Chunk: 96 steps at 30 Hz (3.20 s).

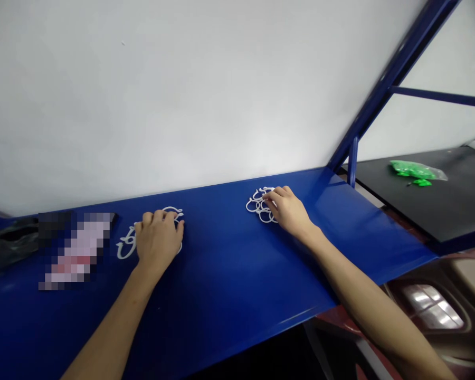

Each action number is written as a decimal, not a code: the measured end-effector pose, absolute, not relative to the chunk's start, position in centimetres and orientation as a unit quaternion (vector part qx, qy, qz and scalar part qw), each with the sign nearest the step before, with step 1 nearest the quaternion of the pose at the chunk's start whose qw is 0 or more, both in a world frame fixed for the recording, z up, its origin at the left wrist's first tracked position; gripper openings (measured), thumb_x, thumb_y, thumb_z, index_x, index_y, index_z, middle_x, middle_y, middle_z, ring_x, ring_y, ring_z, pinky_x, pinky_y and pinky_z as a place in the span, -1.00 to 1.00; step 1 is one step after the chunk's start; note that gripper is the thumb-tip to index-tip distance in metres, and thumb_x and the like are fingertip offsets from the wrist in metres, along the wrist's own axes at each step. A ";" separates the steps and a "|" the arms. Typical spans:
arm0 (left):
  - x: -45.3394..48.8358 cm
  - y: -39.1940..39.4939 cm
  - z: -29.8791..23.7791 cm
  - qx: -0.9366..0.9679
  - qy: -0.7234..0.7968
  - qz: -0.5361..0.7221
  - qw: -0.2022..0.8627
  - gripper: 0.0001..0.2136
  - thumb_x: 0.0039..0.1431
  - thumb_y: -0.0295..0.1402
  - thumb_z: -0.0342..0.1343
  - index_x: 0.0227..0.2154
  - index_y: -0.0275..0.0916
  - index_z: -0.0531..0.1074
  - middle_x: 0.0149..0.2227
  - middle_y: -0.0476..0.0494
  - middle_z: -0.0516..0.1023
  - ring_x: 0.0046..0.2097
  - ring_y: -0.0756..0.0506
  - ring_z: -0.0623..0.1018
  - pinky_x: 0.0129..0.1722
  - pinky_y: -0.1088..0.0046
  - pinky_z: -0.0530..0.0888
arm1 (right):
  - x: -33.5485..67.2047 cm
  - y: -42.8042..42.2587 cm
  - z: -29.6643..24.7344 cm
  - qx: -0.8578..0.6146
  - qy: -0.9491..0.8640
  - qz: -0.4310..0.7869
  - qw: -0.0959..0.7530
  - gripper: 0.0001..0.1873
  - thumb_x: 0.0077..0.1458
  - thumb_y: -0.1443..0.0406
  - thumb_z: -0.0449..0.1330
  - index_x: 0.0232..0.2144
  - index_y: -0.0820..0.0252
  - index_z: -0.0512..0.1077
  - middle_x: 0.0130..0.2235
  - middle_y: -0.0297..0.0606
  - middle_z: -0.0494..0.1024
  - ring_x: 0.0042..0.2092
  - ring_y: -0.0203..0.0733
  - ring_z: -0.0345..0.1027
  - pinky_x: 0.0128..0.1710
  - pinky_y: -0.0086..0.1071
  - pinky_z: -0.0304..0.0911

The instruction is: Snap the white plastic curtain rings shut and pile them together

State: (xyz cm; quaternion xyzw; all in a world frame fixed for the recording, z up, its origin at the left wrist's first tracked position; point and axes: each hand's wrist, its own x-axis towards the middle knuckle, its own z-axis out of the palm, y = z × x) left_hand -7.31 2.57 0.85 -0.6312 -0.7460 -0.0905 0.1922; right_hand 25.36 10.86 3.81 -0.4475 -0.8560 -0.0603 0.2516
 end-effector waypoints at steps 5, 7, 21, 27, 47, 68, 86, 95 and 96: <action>-7.1 2.5 1.2 -0.630 -0.740 -0.119 0.205 -0.71 0.31 -0.25 -0.08 -0.29 -0.22 0.53 -0.17 -0.32 0.55 -0.10 -0.35 0.41 -0.22 0.12 0.29 | 24.8 10.2 4.2 -0.431 -0.851 -0.068 0.292 -0.77 0.37 0.27 0.06 -0.13 0.15 0.52 -0.23 -0.13 0.55 -0.17 -0.03 0.30 -0.22 -0.21 0.33; -6.8 2.4 1.5 -0.629 -0.733 -0.146 0.215 -0.72 0.32 -0.25 -0.07 -0.29 -0.21 0.53 -0.18 -0.30 0.56 -0.10 -0.35 0.42 -0.23 0.13 0.28 | 24.5 9.9 4.3 -0.420 -0.853 -0.058 0.305 -0.76 0.37 0.26 0.05 -0.13 0.15 0.52 -0.24 -0.13 0.56 -0.17 -0.03 0.31 -0.22 -0.20 0.34; -0.1 -0.3 2.8 -0.709 -0.530 -0.444 -0.135 -0.87 0.32 -0.25 0.08 -0.26 -0.16 0.47 -0.33 -0.04 0.60 -0.28 -0.05 0.57 -0.22 0.39 0.51 | 20.4 5.3 3.0 -0.276 -0.861 0.274 0.329 -0.63 0.29 0.20 0.19 0.09 0.18 0.31 -0.04 -0.13 0.49 -0.15 -0.19 0.45 -0.11 -0.23 0.43; 0.0 -0.3 2.6 -0.604 -0.540 -0.460 -0.363 -0.74 0.32 -0.11 0.04 -0.18 -0.19 0.44 -0.33 -0.04 0.61 -0.32 -0.03 0.61 -0.22 0.39 0.56 | 20.1 5.5 2.3 -0.280 -0.812 0.336 0.386 -0.84 0.30 0.28 0.17 -0.09 0.17 0.33 -0.17 -0.22 0.56 -0.22 -0.24 0.49 -0.19 -0.30 0.44; 0.5 -0.9 1.7 -0.754 -0.530 -0.378 -0.088 -0.85 0.37 -0.38 -0.06 -0.27 -0.16 0.41 -0.32 0.01 0.62 -0.31 -0.02 0.60 -0.26 0.47 0.49 | 20.6 4.5 1.8 -0.166 -0.908 0.206 0.325 -0.80 0.40 0.36 -0.03 -0.12 0.24 0.40 -0.22 -0.11 0.54 -0.18 -0.17 0.41 -0.16 -0.28 0.41; 0.8 -0.8 1.7 -0.802 -0.496 -0.332 0.034 -0.77 0.41 -0.43 -0.13 -0.38 -0.20 0.34 -0.42 -0.04 0.55 -0.37 -0.09 0.53 -0.34 0.37 0.43 | 20.7 4.7 1.3 -0.167 -0.915 0.114 0.348 -0.77 0.37 0.44 -0.06 -0.08 0.24 0.37 -0.20 -0.07 0.53 -0.20 -0.14 0.40 -0.22 -0.27 0.41; -7.2 1.5 2.5 -0.670 -0.730 -0.031 0.131 -0.65 0.26 -0.37 -0.14 -0.07 -0.35 0.49 -0.13 -0.44 0.54 -0.07 -0.38 0.48 -0.12 0.08 0.38 | 24.7 11.6 1.7 -0.421 -0.853 -0.023 0.309 -0.78 0.29 0.37 0.10 -0.12 0.21 0.54 -0.21 -0.06 0.51 -0.14 0.03 0.27 -0.11 -0.06 0.36; -7.7 1.8 1.5 -0.674 -0.720 -0.052 0.157 -0.67 0.31 -0.35 -0.16 -0.09 -0.24 0.50 -0.17 -0.33 0.62 -0.10 -0.38 0.47 -0.16 0.08 0.31 | 24.4 11.3 2.0 -0.426 -0.847 -0.042 0.315 -0.74 0.27 0.41 0.08 -0.08 0.24 0.53 -0.21 -0.06 0.50 -0.15 0.04 0.25 -0.12 -0.07 0.35; -7.6 1.7 1.6 -0.675 -0.719 -0.060 0.158 -0.68 0.31 -0.35 -0.15 -0.09 -0.23 0.50 -0.18 -0.33 0.62 -0.10 -0.39 0.47 -0.17 0.07 0.30 | 24.4 11.2 2.2 -0.423 -0.847 -0.042 0.320 -0.74 0.27 0.41 0.08 -0.09 0.24 0.53 -0.21 -0.06 0.50 -0.16 0.04 0.25 -0.12 -0.07 0.35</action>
